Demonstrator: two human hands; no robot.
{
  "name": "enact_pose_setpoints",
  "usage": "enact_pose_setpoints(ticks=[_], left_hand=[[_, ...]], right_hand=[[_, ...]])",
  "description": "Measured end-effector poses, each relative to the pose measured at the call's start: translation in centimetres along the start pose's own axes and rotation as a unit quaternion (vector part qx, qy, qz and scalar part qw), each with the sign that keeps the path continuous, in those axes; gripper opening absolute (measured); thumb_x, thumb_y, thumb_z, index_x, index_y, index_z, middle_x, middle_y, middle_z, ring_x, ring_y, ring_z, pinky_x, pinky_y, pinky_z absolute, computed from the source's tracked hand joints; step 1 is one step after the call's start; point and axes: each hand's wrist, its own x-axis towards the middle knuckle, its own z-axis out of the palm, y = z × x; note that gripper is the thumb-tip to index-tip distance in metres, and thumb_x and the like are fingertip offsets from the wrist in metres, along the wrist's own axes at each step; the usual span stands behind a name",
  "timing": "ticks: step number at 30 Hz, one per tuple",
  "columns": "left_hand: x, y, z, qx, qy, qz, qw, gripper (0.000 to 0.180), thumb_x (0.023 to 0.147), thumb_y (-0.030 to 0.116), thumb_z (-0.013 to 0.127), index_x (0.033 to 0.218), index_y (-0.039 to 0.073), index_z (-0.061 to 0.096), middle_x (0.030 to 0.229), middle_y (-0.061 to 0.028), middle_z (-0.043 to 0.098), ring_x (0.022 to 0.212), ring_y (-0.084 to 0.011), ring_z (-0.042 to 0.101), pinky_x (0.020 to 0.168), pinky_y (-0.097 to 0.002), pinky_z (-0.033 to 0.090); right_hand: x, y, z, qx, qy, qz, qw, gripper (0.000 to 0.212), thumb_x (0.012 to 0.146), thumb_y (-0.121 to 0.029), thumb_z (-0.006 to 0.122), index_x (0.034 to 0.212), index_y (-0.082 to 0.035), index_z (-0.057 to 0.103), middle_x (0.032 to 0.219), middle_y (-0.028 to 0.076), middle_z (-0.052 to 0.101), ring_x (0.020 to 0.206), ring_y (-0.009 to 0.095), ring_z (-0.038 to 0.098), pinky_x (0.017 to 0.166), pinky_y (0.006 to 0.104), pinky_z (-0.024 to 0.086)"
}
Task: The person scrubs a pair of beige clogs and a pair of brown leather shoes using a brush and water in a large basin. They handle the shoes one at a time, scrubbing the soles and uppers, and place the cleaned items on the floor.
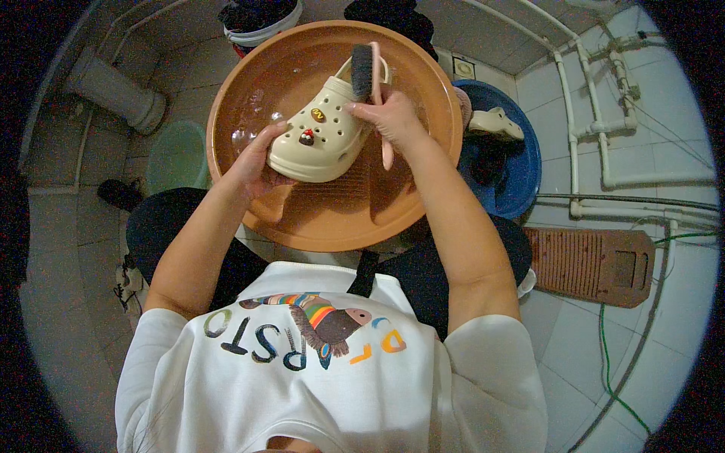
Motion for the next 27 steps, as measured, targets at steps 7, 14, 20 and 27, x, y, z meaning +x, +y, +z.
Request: enact_pose_setpoints(ticks=[7,14,20,27], left_hand=[[-0.1,0.0,0.1,0.029,0.008,-0.001,1.0,0.052,0.081,0.051,0.051,0.11,0.009,0.053,0.094,-0.0063,0.063,0.083,-0.0139,0.062,0.064,-0.0286,0.053],[1.0,0.1,-1.1,0.101,0.001,-0.015,0.995,0.057,0.079,0.043,0.055,0.122,0.007,0.046,0.11,-0.0136,0.056,0.105,-0.0213,0.053,0.089,-0.0381,0.042],[0.9,0.0,-0.8,0.525,0.101,0.398,0.746,0.071,0.069,0.019,0.065,0.131,0.003,0.035,0.135,-0.0207,0.032,0.124,-0.0345,0.033,0.102,-0.0397,0.031],[1.3,0.9,-0.3,0.574,0.107,0.545,0.602,0.043,0.064,0.009,0.072,0.102,0.004,0.052,0.11,-0.0152,0.052,0.109,-0.0329,0.046,0.09,-0.0406,0.04]], right_hand=[[0.5,0.6,0.9,-0.057,0.021,-0.047,0.997,0.038,0.075,-0.021,0.068,0.105,-0.003,0.055,0.095,0.008,0.059,0.086,0.015,0.054,0.079,0.0283,0.042],[0.5,0.6,1.0,-0.037,0.043,-0.071,0.996,0.03,0.077,-0.016,0.065,0.101,0.001,0.057,0.092,0.011,0.062,0.084,0.02,0.058,0.079,0.0318,0.044],[-0.5,-0.7,2.6,-0.283,-0.024,-0.081,0.955,0.026,0.075,-0.013,0.063,0.099,-0.003,0.057,0.091,0.015,0.063,0.088,0.024,0.06,0.076,0.0331,0.045],[-0.9,-0.6,4.2,-0.211,-0.069,-0.107,0.969,0.028,0.075,-0.013,0.061,0.1,-0.002,0.057,0.092,0.014,0.062,0.085,0.021,0.059,0.074,0.0322,0.045]])
